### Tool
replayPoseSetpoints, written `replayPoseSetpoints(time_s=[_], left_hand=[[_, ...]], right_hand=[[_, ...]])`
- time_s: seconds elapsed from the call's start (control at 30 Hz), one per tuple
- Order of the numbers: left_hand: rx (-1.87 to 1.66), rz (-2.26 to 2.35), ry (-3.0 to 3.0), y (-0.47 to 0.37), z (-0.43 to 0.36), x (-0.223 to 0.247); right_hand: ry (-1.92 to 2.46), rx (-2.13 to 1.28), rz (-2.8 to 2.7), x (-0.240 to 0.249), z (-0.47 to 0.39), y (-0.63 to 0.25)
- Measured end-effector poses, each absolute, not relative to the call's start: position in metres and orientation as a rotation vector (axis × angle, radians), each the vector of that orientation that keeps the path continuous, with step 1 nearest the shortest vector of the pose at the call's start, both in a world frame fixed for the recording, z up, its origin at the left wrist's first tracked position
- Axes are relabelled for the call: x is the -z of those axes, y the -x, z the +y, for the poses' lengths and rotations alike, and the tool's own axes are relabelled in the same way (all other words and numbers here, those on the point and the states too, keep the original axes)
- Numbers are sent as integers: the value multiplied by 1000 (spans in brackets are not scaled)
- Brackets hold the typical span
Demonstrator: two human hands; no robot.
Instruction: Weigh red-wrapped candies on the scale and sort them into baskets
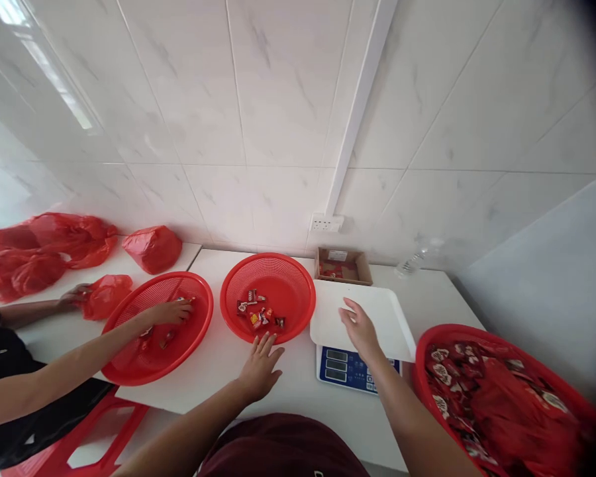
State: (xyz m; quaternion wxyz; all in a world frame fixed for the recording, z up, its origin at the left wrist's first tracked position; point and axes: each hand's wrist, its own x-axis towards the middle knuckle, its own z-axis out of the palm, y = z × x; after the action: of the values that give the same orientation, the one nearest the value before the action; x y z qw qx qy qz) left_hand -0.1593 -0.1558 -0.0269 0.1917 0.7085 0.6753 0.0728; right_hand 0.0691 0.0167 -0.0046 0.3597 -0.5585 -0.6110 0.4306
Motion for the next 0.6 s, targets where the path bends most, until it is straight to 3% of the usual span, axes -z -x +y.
replayPoseSetpoints(time_s=[0.2,0.37,0.6], left_hand=[[-619,1775,-2177,149,-156,26],[-790,1635,-2228,125,-140,26],[-753,1573,-2254,85,-125,17]], right_hand=[[1890,-516,-1556,43,7,-223],[2226,-762,-1757,75,-24,-301],[2289,-765,-1767,93,-18,-310]])
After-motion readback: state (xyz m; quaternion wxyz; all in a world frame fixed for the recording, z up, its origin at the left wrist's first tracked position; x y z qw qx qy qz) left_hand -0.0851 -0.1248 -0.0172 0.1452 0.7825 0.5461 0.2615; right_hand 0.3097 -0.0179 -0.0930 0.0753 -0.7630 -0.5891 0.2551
